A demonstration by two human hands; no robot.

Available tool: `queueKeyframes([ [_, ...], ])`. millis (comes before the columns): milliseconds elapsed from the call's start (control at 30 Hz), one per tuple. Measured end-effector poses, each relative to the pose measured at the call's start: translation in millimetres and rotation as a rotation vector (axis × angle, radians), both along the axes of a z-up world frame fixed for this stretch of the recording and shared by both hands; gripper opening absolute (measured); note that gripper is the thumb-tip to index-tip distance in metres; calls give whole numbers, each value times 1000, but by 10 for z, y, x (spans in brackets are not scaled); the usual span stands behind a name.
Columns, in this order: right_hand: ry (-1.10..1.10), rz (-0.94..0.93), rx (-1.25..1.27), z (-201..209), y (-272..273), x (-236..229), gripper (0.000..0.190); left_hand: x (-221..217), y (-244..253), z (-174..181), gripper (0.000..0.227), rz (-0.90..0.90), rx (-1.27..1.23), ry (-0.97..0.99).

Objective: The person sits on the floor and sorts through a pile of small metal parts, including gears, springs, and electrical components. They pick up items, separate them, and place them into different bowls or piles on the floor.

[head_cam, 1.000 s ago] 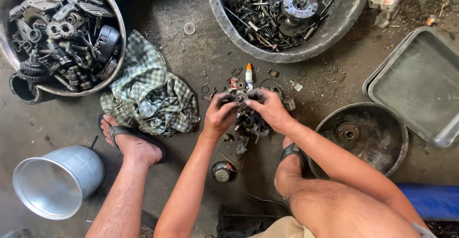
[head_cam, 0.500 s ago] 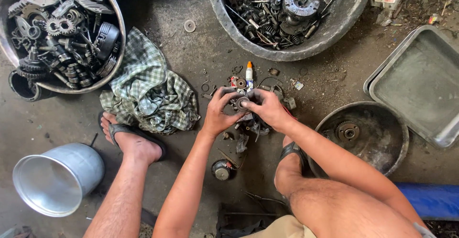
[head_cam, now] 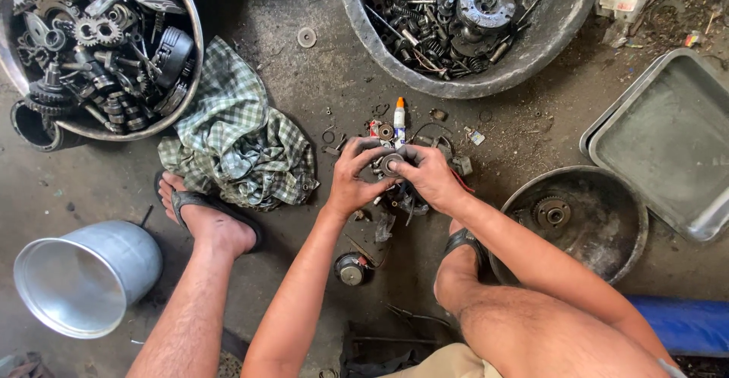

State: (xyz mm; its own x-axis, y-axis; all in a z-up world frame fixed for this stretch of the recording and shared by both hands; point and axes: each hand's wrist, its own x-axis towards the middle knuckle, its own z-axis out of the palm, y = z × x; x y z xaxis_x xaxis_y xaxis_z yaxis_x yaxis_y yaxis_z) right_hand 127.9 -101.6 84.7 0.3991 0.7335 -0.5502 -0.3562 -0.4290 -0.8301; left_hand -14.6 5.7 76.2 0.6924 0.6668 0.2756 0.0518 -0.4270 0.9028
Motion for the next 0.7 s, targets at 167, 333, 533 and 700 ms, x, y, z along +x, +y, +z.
queueKeyframes([
  [167,-53,13,11,-123,-9,-31,11,15,-23,-12,32,41,28,-6],
  [333,-71,29,52,-33,11,2,9,3,32,2,38,-9,3,-12],
  [533,-52,24,64,38,27,29,8,35,-19,16,38,21,51,-22],
  [700,-25,40,75,77,1,76,11,8,149,140,41,-215,-90,36],
])
